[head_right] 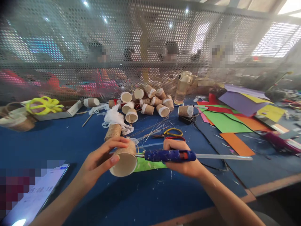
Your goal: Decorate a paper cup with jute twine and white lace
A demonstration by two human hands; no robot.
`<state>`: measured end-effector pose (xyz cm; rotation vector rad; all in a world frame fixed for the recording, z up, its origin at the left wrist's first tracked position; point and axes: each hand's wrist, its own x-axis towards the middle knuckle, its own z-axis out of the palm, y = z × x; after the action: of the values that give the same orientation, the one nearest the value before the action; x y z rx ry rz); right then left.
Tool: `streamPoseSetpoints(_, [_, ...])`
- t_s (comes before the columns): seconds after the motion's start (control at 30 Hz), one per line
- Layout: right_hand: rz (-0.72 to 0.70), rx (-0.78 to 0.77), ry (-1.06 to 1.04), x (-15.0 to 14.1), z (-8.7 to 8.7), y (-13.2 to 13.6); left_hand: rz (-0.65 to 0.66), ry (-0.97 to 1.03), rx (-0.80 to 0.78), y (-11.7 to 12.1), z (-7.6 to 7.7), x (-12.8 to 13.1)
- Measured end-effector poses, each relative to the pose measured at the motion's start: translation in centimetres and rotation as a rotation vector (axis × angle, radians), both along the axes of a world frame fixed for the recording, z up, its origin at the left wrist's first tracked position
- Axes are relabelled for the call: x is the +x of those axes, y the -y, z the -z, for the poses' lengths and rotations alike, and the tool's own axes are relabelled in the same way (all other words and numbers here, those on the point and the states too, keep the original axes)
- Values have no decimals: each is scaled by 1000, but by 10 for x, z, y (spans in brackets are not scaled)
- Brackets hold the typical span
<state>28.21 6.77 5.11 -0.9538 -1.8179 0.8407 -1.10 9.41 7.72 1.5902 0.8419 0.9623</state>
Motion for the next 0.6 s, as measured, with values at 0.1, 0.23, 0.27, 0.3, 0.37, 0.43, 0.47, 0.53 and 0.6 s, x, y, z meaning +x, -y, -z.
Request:
streamPoseSetpoints(0.1, [3, -17, -9, 1, 1, -1, -45, 77, -34, 3, 1, 3])
streamPoseSetpoints(0.23, [11, -37, -19, 2, 3, 0, -56, 133, -51, 6, 4, 5])
streamPoseSetpoints(0.27, [14, -39, -22, 2, 3, 0, -60, 134, -50, 7, 5, 5])
streamPoseSetpoints(0.3, [13, -41, -25, 2, 3, 0, -64, 131, -49, 8, 5, 5])
streamPoseSetpoints(0.37, [5, -47, -28, 1, 3, 1, -78, 122, -48, 9, 5, 5])
streamPoseSetpoints(0.43, [-3, -52, -21, 1, 3, 2, -92, 118, -42, 10, 5, 6])
streamPoseSetpoints(0.47, [-6, -54, -17, 1, 3, 2, -100, 120, -36, 11, 5, 6])
streamPoseSetpoints(0.53, [-4, -60, -11, 1, 4, 2, -111, 131, -20, 11, 6, 7])
streamPoseSetpoints(0.6, [1, -75, -11, 2, 4, 2, -117, 151, 0, 11, 7, 8])
